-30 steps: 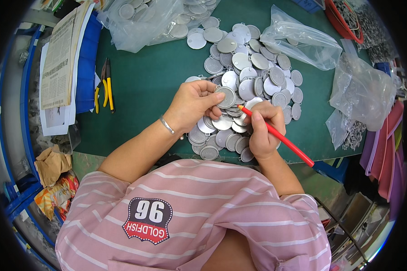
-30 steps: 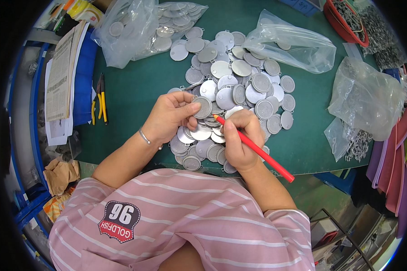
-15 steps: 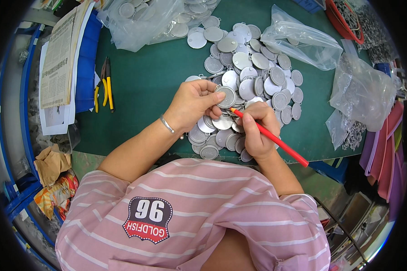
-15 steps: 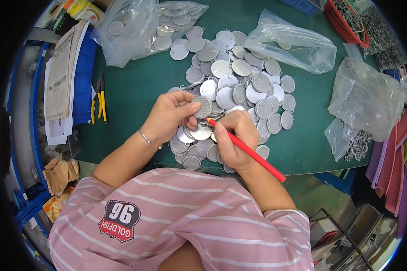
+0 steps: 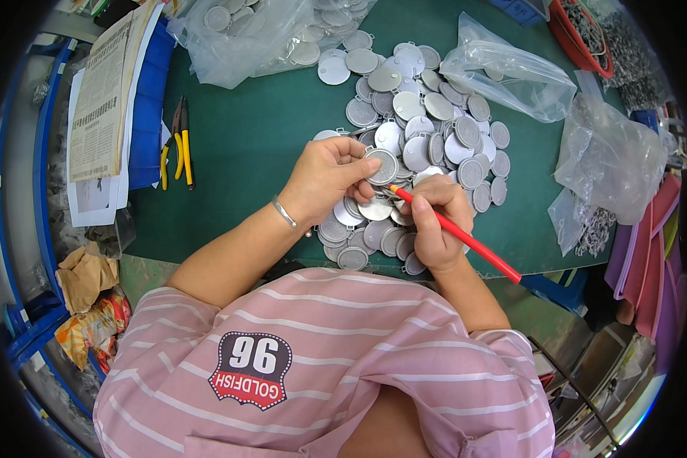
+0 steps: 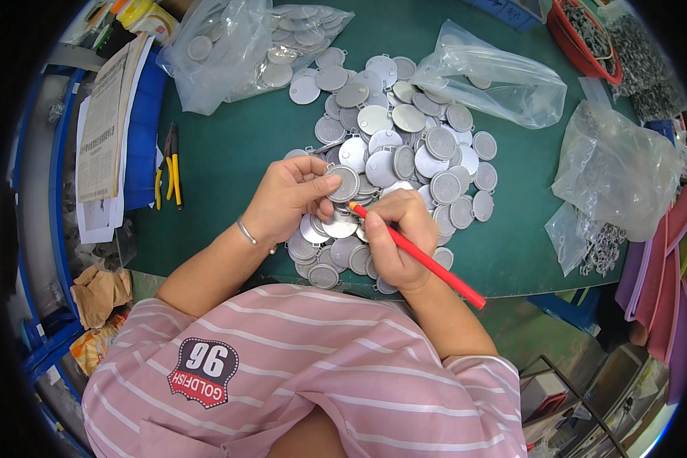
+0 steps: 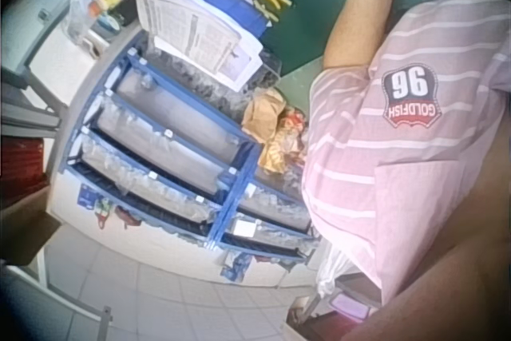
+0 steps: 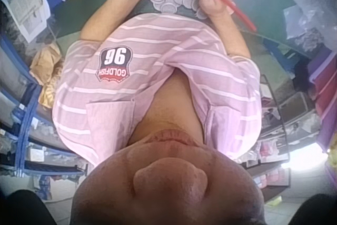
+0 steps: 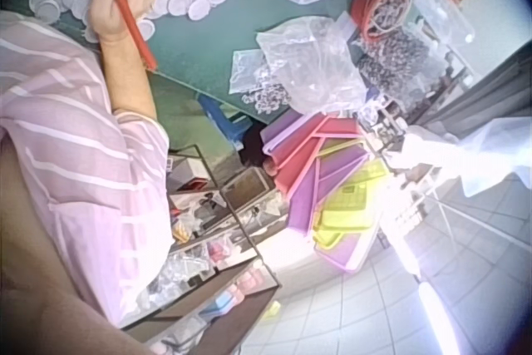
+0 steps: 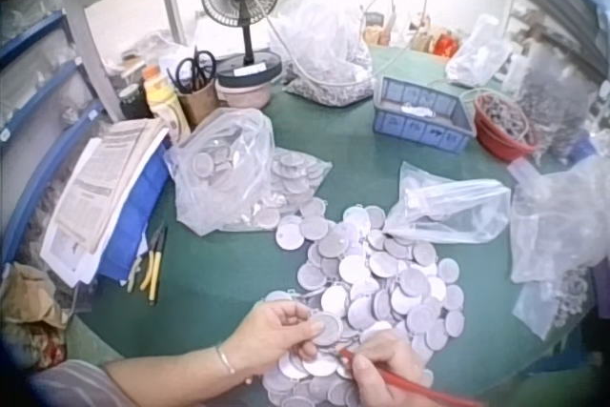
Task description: The person uses a red pen to mark the centers of circular metal disks one at a time, picking them from a large pile and then moving them to a smaller separate pile.
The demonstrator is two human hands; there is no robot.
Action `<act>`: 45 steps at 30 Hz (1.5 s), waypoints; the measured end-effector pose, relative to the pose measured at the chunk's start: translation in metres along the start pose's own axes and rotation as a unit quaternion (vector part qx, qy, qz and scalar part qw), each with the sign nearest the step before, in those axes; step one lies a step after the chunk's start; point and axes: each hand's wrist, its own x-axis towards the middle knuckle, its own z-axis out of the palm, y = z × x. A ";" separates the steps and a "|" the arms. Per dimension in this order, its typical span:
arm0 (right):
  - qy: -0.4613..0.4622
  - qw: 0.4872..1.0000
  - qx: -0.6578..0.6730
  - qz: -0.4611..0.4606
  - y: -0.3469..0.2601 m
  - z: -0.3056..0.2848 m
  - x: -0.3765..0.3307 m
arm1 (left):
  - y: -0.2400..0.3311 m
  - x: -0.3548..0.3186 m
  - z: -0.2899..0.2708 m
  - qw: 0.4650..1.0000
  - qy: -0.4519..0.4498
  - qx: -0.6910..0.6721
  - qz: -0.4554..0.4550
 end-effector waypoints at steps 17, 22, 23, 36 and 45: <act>-0.076 0.991 -0.087 -0.073 -0.001 0.002 0.008 | -0.002 0.001 0.000 1.000 -0.001 -0.002 -0.002; -0.106 0.988 -0.095 -0.063 -0.005 -0.001 0.008 | -0.001 0.001 -0.001 1.000 0.004 0.016 -0.010; -0.122 0.986 -0.101 -0.059 -0.006 -0.002 0.009 | -0.001 0.001 -0.001 1.000 0.001 0.015 -0.014; 0.059 0.950 0.154 0.266 -0.025 0.004 0.026 | 0.022 -0.014 0.009 0.997 -0.064 0.034 0.022; 0.075 0.897 0.301 0.316 -0.027 -0.002 0.026 | 0.021 -0.017 0.009 0.997 -0.041 0.059 0.023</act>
